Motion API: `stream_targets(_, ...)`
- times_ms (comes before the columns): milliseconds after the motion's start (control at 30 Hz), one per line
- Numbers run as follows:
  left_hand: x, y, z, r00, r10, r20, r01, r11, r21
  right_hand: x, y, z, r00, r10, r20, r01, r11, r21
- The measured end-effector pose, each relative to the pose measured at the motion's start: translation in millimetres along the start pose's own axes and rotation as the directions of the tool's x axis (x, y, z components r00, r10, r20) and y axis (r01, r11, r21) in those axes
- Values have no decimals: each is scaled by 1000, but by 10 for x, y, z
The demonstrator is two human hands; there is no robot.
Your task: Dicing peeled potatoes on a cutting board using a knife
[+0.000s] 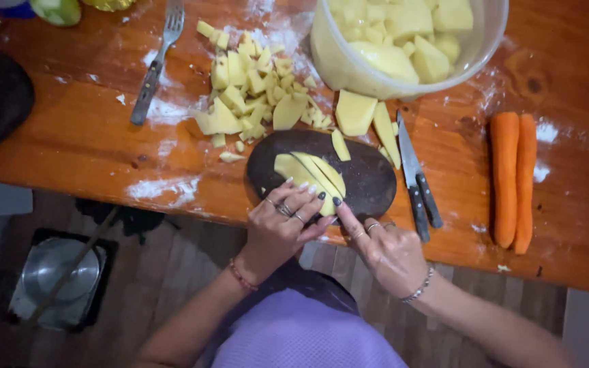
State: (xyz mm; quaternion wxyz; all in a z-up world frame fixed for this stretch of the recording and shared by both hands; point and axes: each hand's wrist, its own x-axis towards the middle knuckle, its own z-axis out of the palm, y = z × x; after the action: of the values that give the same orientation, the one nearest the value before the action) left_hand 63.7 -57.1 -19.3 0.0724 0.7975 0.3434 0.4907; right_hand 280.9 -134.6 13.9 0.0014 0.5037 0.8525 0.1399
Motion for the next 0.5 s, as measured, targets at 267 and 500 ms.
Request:
stream_targets(267, 69, -74, -107, 996, 16, 92, -17, 1000, 12, -243, 104, 1, 995, 87, -55, -78, 986, 148)
stream_targets(500, -11, -100, -115, 994, 82, 76, -79, 996, -40, 52, 85, -200, 987, 70, -146, -31, 966, 258)
